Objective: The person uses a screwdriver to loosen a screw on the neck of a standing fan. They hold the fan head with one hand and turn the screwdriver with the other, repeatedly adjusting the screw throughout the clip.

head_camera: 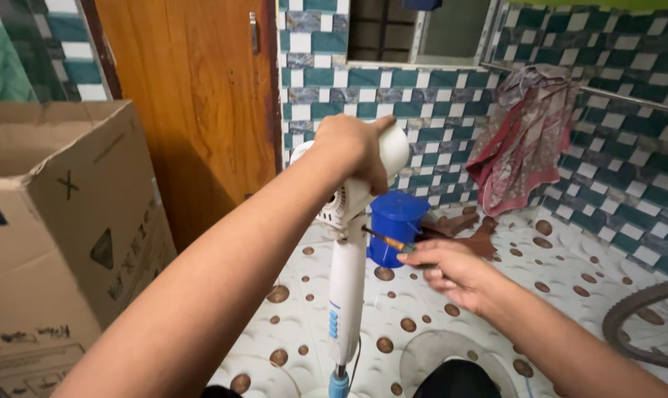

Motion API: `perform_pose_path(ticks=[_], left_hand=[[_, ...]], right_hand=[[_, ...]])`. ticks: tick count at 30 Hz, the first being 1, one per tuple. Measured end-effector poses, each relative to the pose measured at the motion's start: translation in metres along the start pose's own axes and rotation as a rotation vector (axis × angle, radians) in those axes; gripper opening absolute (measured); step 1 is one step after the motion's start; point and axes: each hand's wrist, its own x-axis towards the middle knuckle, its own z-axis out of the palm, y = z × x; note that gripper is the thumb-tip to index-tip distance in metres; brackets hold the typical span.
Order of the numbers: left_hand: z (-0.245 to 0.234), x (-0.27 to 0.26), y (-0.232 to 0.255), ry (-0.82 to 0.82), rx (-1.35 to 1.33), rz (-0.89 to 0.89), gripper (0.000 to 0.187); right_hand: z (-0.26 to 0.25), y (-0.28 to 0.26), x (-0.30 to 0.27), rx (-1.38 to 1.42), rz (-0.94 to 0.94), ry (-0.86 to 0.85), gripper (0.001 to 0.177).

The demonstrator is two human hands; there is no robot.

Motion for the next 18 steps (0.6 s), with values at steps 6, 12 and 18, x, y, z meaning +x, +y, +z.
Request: perform_pose_path(ticks=[6, 12, 18], left_hand=[[-0.001, -0.001, 0.002, -0.006, 0.006, 0.007, 0.125], [0.003, 0.004, -0.004, -0.006, 0.038, 0.015, 0.126], [0.013, 0.004, -0.008, 0.033, -0.005, 0.009, 0.129]], right_hand=[[-0.013, -0.001, 0.007, 0.325, 0.209, -0.159, 0.027], [-0.015, 0.009, 0.020, 0.272, 0.177, -0.148, 0.022], [-0.009, 0.027, 0.034, 0.304, 0.206, -0.203, 0.018]])
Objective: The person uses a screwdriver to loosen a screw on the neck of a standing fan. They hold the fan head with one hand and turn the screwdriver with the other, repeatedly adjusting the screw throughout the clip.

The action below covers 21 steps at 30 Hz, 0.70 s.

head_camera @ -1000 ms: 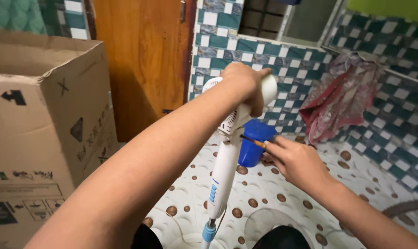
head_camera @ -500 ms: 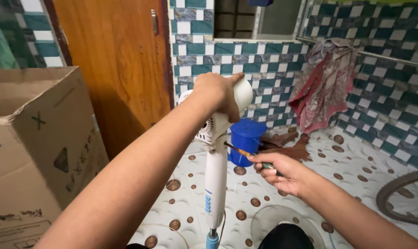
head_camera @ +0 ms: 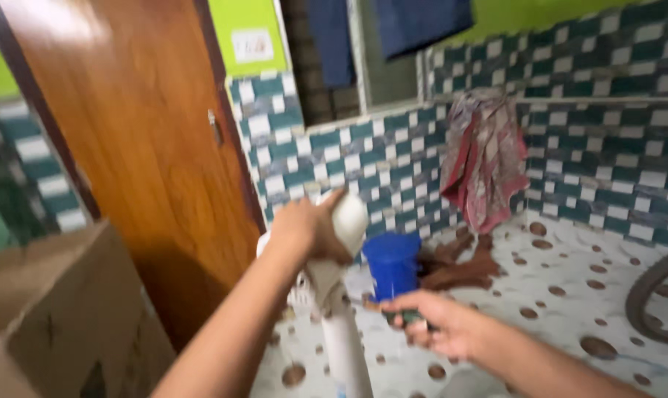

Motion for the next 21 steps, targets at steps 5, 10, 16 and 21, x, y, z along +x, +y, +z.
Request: perform_pose_path(ticks=[5, 10, 16, 21], left_hand=[[-0.002, 0.000, 0.002, -0.058, 0.005, -0.036, 0.129], [-0.003, -0.003, 0.003, -0.072, 0.024, -0.042, 0.130], [-0.005, -0.001, -0.001, -0.089, 0.039, -0.057, 0.130], [-0.006, 0.000, -0.005, -0.052, 0.026, -0.041, 0.131]], right_hand=[[0.000, 0.005, 0.007, 0.130, 0.021, 0.009, 0.018], [0.007, 0.005, 0.006, 0.067, -0.014, 0.069, 0.017], [0.023, 0.003, -0.003, -0.126, -0.139, 0.097, 0.012], [0.034, 0.000, -0.011, -0.208, -0.192, 0.110, 0.011]])
